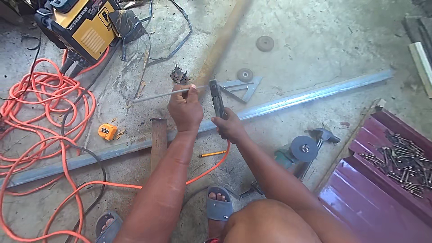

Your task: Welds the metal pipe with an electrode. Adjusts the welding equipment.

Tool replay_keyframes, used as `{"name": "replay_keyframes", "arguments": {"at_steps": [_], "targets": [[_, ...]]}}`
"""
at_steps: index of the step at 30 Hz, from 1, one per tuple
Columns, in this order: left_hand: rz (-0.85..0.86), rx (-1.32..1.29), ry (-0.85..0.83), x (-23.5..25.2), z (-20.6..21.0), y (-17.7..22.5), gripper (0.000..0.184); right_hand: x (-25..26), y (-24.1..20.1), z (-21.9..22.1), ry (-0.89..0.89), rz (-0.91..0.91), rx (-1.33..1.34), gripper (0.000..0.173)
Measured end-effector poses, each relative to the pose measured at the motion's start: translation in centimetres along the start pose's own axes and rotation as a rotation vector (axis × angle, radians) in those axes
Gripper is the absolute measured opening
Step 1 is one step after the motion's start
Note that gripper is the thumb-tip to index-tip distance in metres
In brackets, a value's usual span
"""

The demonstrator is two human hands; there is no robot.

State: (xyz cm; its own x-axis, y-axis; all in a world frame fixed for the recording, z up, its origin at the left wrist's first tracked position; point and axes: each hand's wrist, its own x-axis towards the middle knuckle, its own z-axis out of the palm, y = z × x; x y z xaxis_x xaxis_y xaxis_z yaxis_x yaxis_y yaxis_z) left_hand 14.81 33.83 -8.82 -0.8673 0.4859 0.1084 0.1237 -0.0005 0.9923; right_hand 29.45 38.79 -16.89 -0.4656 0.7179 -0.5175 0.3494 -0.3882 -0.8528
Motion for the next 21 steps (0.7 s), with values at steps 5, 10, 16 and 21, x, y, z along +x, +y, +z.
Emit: {"name": "replay_keyframes", "arguments": {"at_steps": [5,10,16,21], "targets": [[0.023,-0.208,0.17,4.6,0.2,2.1,0.007,0.2,1.5,-0.1,-0.032,0.012,0.013,0.047],[-0.239,-0.363,0.034,3.3,-3.9,1.2,0.002,0.9,3.3,-2.4,-0.547,-0.121,0.636,0.074],[-0.357,-0.426,0.085,3.0,-6.2,0.9,0.004,0.7,3.2,-4.0,-0.748,-0.21,0.726,0.071],[-0.308,-0.418,0.01,3.3,-6.4,2.0,0.007,0.7,2.9,-4.1,-0.78,-0.212,0.69,0.071]]}}
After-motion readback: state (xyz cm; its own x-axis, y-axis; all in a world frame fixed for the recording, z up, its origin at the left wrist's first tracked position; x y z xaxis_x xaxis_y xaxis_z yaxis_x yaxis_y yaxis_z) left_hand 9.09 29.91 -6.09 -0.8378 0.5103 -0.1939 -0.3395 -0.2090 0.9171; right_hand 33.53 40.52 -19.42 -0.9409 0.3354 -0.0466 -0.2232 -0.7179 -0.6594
